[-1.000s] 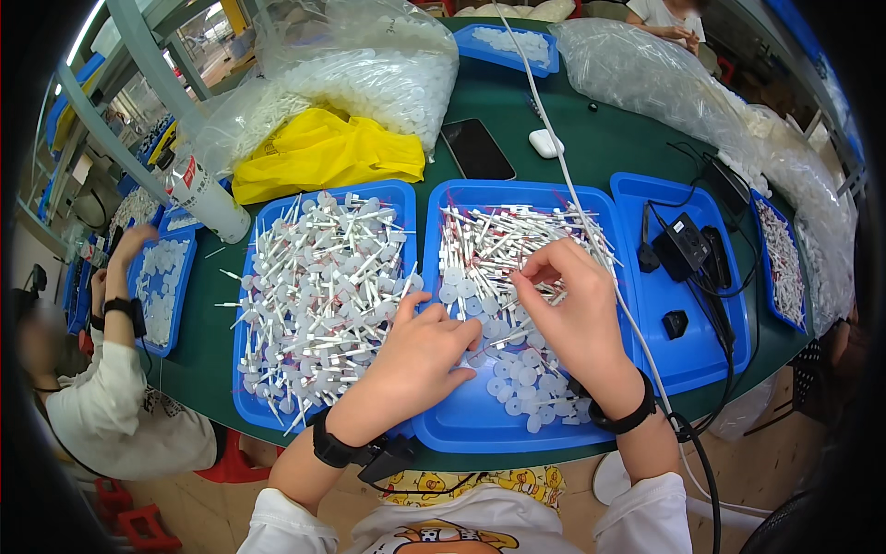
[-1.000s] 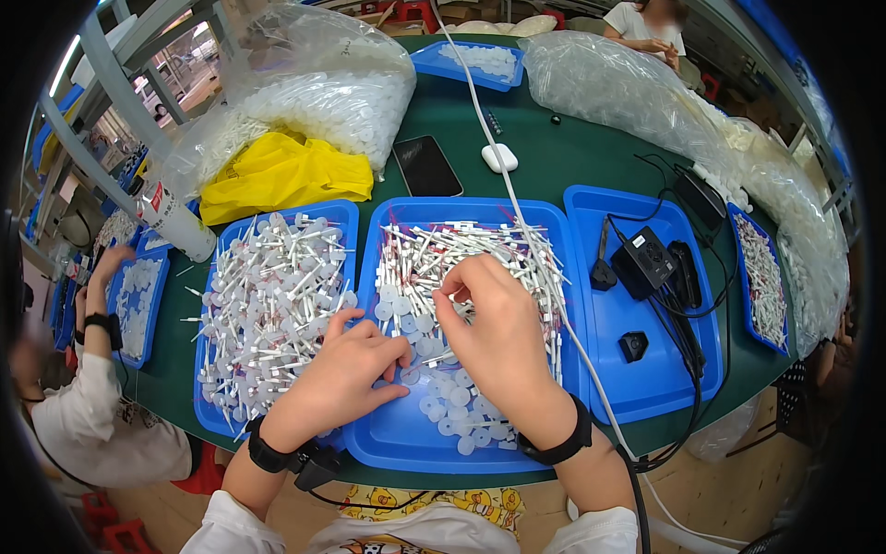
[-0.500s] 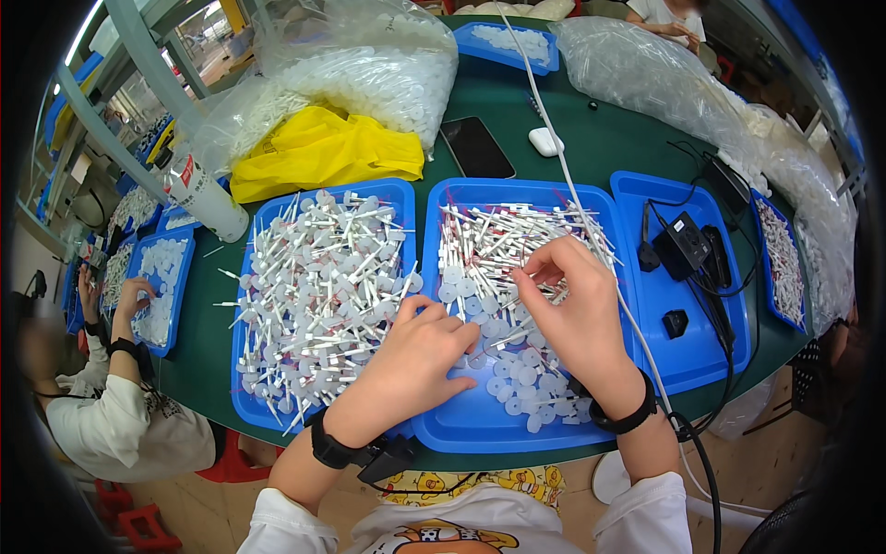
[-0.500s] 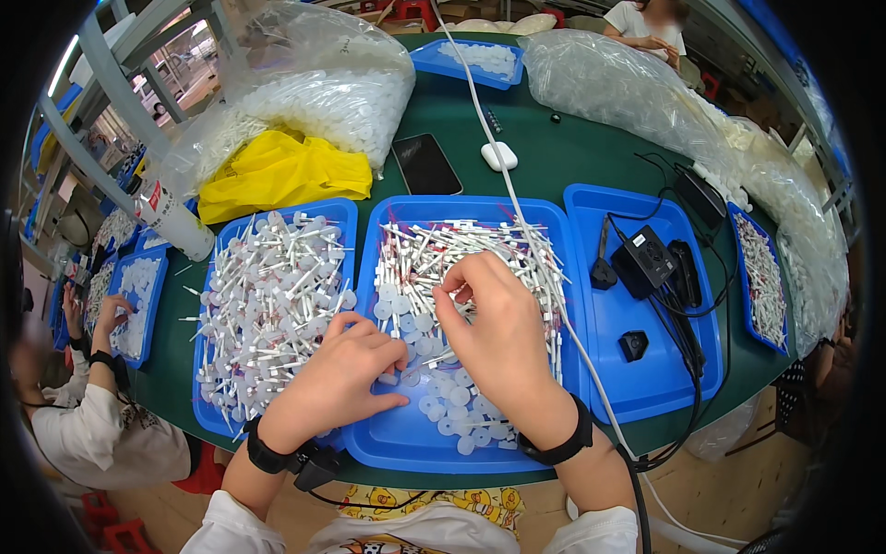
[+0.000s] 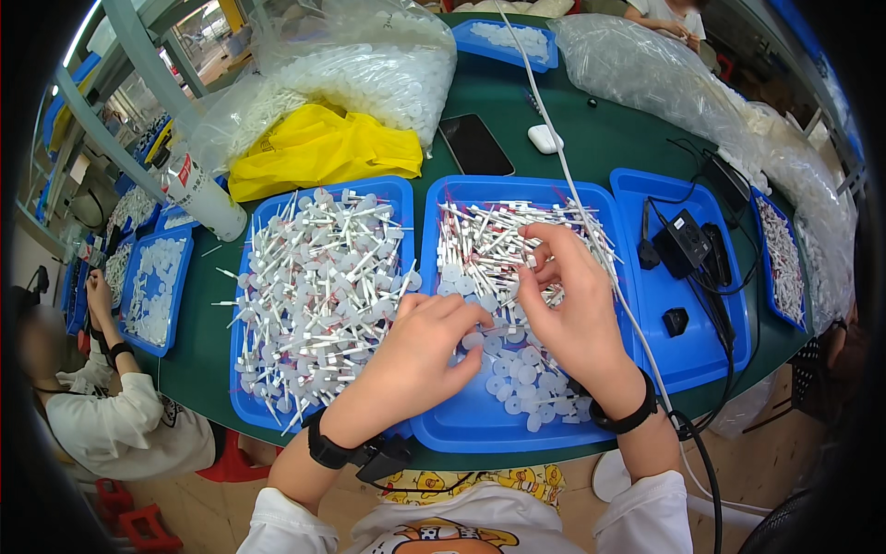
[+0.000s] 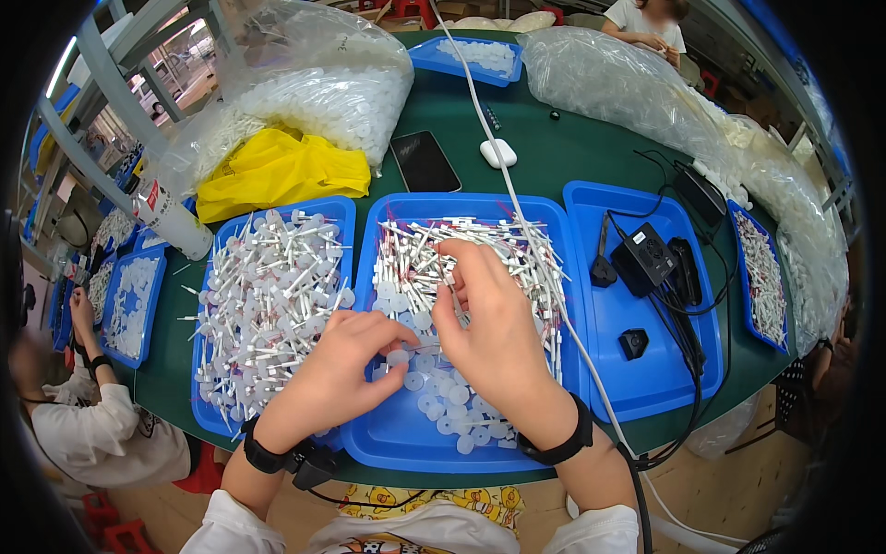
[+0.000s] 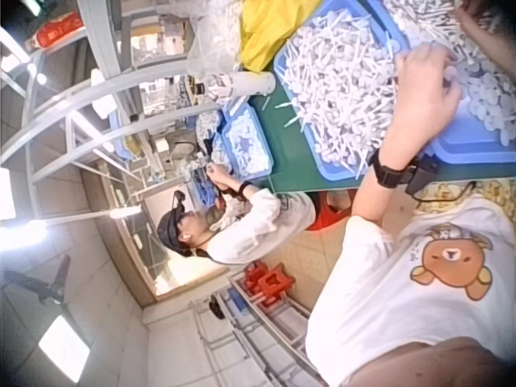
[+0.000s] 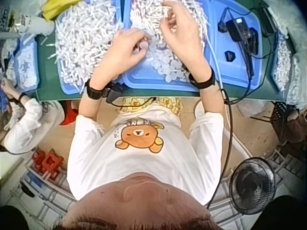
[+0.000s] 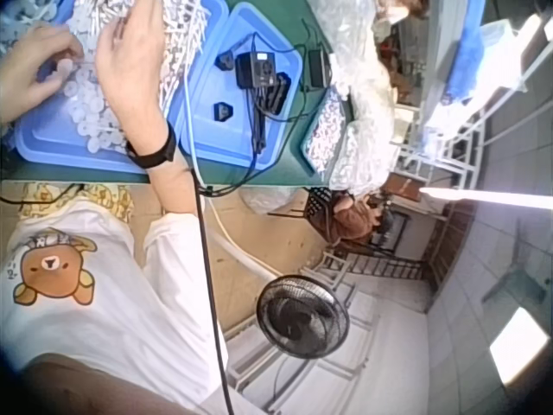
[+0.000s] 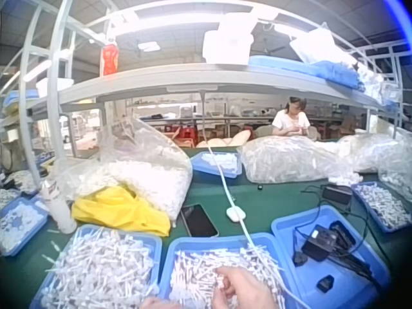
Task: The person repeatedly picks up small white circular discs and thin white sticks from blue trays, inserts the stick into the disc, and places the assembled unit into a separate tray. The process is continuous and repetitive.
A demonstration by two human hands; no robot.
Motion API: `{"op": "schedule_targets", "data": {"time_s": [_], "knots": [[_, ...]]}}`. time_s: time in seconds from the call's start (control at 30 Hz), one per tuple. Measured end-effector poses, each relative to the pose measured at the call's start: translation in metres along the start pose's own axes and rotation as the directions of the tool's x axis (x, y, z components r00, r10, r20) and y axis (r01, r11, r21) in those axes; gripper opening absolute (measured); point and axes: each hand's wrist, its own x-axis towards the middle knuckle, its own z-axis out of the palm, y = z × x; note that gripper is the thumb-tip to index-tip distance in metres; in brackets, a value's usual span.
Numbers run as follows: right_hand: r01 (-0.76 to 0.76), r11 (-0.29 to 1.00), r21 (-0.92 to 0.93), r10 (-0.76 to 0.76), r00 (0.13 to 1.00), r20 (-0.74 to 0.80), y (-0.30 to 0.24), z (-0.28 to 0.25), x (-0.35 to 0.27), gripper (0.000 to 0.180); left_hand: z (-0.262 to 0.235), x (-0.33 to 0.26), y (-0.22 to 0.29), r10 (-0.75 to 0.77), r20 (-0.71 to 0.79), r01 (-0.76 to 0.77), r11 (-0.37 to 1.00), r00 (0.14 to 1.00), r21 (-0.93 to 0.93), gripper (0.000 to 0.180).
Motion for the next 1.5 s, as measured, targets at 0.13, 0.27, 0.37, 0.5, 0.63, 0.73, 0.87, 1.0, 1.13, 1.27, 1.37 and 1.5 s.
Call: {"op": "schedule_targets", "data": {"time_s": [0.13,0.27,0.37,0.5,0.63,0.73,0.87,1.0,1.13,1.27,1.37,1.5], "knots": [[-0.018,0.999,0.027,0.017,0.999,0.034,-0.001,0.0,-0.001,0.039,0.002,0.002,-0.003,-0.029,-0.074,0.026,0.999,0.997,-0.043,0.024],[-0.004,0.999,0.038,0.002,0.999,0.041,0.001,0.001,-0.002,0.04,0.002,0.002,-0.003,-0.015,-0.1,0.011,0.999,0.995,-0.04,0.024],[0.001,0.999,0.047,-0.003,0.999,0.046,0.001,0.001,-0.002,0.04,0.0,0.004,0.002,-0.11,-0.074,0.094,0.978,0.991,-0.187,0.023],[0.001,1.0,0.027,-0.003,0.998,0.062,0.001,-0.001,-0.002,0.039,0.0,0.004,0.004,-0.138,-0.156,0.081,0.943,0.978,-0.323,0.022],[-0.034,0.997,0.072,0.029,0.998,0.061,-0.006,-0.002,-0.002,0.037,0.0,0.003,0.001,-0.184,-0.174,0.087,0.888,0.967,-0.451,0.025],[0.017,1.0,0.009,-0.018,0.996,0.093,-0.01,-0.005,-0.001,0.034,0.003,0.003,-0.005,-0.21,-0.192,0.074,0.835,0.959,-0.545,0.028],[0.129,0.992,-0.013,-0.126,0.984,0.127,-0.012,-0.008,0.0,0.031,0.004,0.003,-0.003,-0.332,-0.152,0.112,0.656,0.931,-0.746,0.034],[0.18,0.982,-0.056,-0.17,0.974,0.15,-0.012,-0.007,-0.002,0.026,-0.001,0.004,-0.003,-0.363,-0.153,0.12,0.628,0.919,-0.769,0.038],[0.224,0.97,-0.097,-0.211,0.97,0.123,-0.011,-0.005,-0.002,0.022,-0.001,0.005,-0.003,-0.353,-0.187,0.082,0.625,0.917,-0.777,0.039],[0.243,0.963,-0.115,-0.23,0.967,0.112,-0.009,-0.003,-0.002,0.021,-0.002,0.005,-0.001,-0.322,-0.152,0.086,0.619,0.935,-0.781,0.038],[0.249,0.962,-0.115,-0.237,0.965,0.111,-0.006,-0.002,-0.003,0.021,-0.002,0.005,-0.002,-0.32,-0.152,0.086,0.621,0.935,-0.779,0.038],[0.252,0.96,-0.121,-0.238,0.964,0.116,-0.005,-0.001,-0.003,0.021,-0.002,0.005,-0.002,-0.307,-0.194,0.048,0.632,0.932,-0.773,0.038]]}}
